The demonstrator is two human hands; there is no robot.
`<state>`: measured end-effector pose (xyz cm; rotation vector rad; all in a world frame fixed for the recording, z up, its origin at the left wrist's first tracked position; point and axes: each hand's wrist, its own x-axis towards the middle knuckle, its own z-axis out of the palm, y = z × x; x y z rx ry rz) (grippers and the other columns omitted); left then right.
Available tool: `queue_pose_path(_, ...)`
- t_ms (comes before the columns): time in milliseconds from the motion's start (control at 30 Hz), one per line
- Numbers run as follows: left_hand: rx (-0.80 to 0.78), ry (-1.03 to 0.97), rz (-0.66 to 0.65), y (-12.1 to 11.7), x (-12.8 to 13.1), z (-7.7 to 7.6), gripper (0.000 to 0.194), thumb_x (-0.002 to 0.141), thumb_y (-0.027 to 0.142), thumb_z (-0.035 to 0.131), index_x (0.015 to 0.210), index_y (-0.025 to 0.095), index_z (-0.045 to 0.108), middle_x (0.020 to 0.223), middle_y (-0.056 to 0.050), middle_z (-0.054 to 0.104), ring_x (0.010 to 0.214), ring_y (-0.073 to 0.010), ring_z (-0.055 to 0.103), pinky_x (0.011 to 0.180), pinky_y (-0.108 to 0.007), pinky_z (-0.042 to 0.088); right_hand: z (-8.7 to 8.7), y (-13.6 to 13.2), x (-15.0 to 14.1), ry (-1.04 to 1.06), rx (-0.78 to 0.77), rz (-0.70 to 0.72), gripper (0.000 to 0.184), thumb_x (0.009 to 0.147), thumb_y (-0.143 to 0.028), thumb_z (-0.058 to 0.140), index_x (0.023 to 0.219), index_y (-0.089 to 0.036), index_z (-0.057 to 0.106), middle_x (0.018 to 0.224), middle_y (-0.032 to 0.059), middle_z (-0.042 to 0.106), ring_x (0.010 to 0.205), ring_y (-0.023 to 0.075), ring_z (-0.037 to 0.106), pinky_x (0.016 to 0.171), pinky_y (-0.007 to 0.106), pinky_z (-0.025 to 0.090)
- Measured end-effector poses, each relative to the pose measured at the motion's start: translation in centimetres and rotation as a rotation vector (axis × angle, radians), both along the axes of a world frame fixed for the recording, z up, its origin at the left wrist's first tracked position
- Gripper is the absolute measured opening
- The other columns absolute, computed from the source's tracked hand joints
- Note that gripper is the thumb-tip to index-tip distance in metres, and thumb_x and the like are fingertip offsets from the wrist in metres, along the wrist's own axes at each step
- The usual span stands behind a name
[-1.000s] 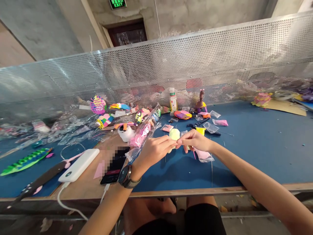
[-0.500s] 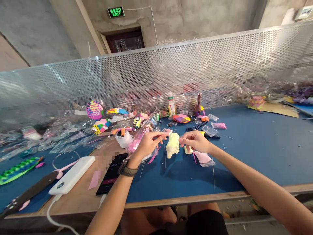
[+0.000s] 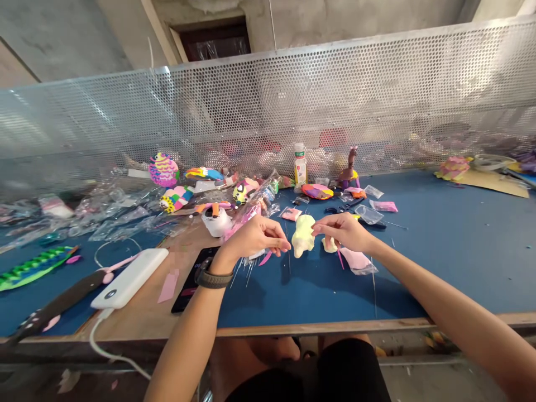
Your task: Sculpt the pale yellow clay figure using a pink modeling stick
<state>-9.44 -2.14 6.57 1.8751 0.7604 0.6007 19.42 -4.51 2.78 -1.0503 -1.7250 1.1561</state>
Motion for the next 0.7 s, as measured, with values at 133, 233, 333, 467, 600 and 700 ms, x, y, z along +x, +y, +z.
queue_pose_path(133,0.018,0.143,-0.031,-1.3,0.1,1.0,0.061,0.081,0.071,0.08,0.064,0.015,0.064,0.056,-0.002,0.066,0.043,-0.0082,0.051,0.044,-0.02,0.039,-0.4,0.2,0.2,-0.053,0.015,-0.013,0.051,0.092,-0.067,0.069,0.079,-0.018,0.075,0.065,0.0038,0.075,0.045,0.0122,0.062,0.041,0.021,0.046)
queue_pose_path(233,0.165,0.312,-0.135,-3.8,0.9,0.9,0.062,0.099,0.066,0.062,0.062,0.016,0.059,0.055,0.002,0.057,0.05,-0.008,0.047,0.051,-0.021,0.034,-0.3,0.1,0.2,-0.06,0.027,-0.011,0.055,0.095,-0.07,0.064,0.072,-0.02,0.064,0.052,-0.0004,0.065,0.042,0.0121,0.06,0.04,0.021,0.044)
queue_pose_path(333,0.236,0.463,-0.183,-6.3,1.9,-0.7,0.037,0.101,0.049,0.066,0.081,0.018,0.07,0.062,0.004,0.06,0.054,-0.0085,0.046,0.054,-0.023,0.032,-0.2,-0.1,0.0,-0.033,0.039,-0.005,0.052,0.093,-0.07,0.066,0.074,-0.021,0.062,0.052,-0.0015,0.064,0.043,0.0125,0.059,0.04,0.021,0.044)
queue_pose_path(467,0.32,0.412,-0.185,-7.3,2.2,-3.9,0.015,0.096,0.033,0.078,0.09,0.019,0.079,0.078,0.001,0.072,0.069,-0.0119,0.062,0.066,-0.023,0.042,-0.5,0.0,-0.3,-0.025,0.023,0.019,0.044,0.083,-0.062,0.081,0.083,-0.018,0.073,0.051,-0.0015,0.065,0.042,0.0126,0.057,0.04,0.022,0.043)
queue_pose_path(600,0.467,0.302,-0.174,-6.6,1.5,-5.9,0.026,0.106,0.033,0.063,0.108,0.019,0.085,0.098,-0.007,0.076,0.084,-0.0161,0.07,0.079,-0.025,0.049,-0.8,0.2,-0.2,-0.036,0.007,0.037,0.043,0.086,-0.06,0.079,0.083,-0.017,0.078,0.051,-0.0001,0.066,0.044,0.0133,0.059,0.042,0.023,0.044)
queue_pose_path(700,0.518,0.33,-0.16,-6.3,1.0,-6.2,0.029,0.108,0.032,0.059,0.118,0.019,0.083,0.102,-0.008,0.077,0.085,-0.0171,0.072,0.079,-0.026,0.051,-0.9,0.3,0.0,-0.04,0.015,0.039,0.043,0.089,-0.06,0.076,0.087,-0.018,0.08,0.053,0.0002,0.067,0.047,0.0148,0.063,0.043,0.023,0.045)
